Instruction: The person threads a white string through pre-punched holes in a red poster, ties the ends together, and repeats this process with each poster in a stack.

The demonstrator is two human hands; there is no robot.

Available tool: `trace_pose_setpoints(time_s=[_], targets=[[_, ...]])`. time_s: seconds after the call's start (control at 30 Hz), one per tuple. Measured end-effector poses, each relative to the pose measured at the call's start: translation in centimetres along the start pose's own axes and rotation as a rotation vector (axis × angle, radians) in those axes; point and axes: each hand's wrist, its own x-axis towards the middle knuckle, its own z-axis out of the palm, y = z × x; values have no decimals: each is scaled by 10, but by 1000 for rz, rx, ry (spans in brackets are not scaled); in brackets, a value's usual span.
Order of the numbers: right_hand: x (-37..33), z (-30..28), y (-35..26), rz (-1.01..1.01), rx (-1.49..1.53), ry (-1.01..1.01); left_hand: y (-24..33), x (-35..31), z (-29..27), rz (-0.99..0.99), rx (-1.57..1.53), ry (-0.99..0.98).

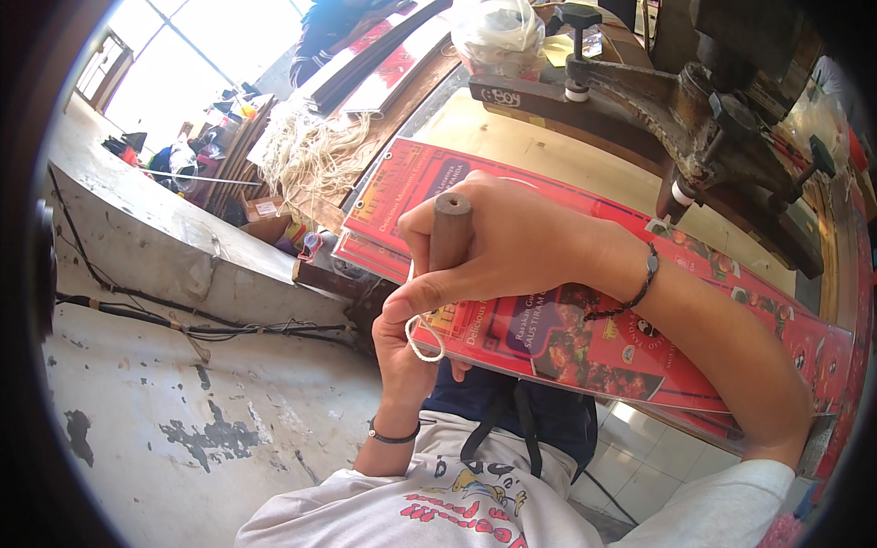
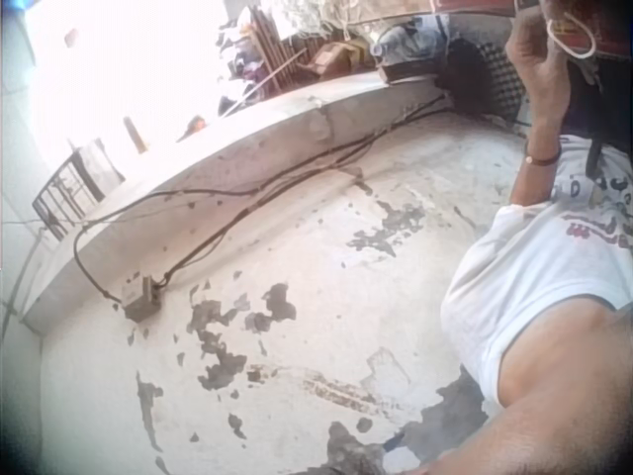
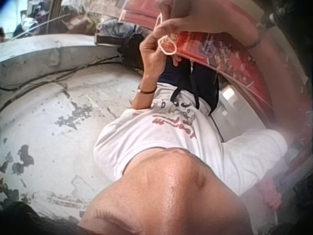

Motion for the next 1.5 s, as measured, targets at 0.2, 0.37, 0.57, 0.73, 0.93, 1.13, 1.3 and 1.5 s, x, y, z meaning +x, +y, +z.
trace_pose_setpoints(time_s=[0.2,0.37,0.57,0.73,0.93,1.13,1.3,1.5], targets=[[1,-1,-8,83,-4,-22,6,-4,-9,235,63,-42],[-1,-1,-8,97,42,-7,20,6,-13,419,224,-180],[0,1,-3,38,51,7,29,13,-13,549,650,-144],[0,0,-2,39,24,-1,29,11,-7,535,692,-79],[-1,-3,-2,91,-23,12,33,11,-6,489,703,-48],[-2,-3,-1,49,11,18,39,10,-1,423,714,6],[-1,-2,-7,87,54,2,40,10,-3,421,735,10],[0,-2,-2,16,48,-35,45,10,-5,395,779,-76]])
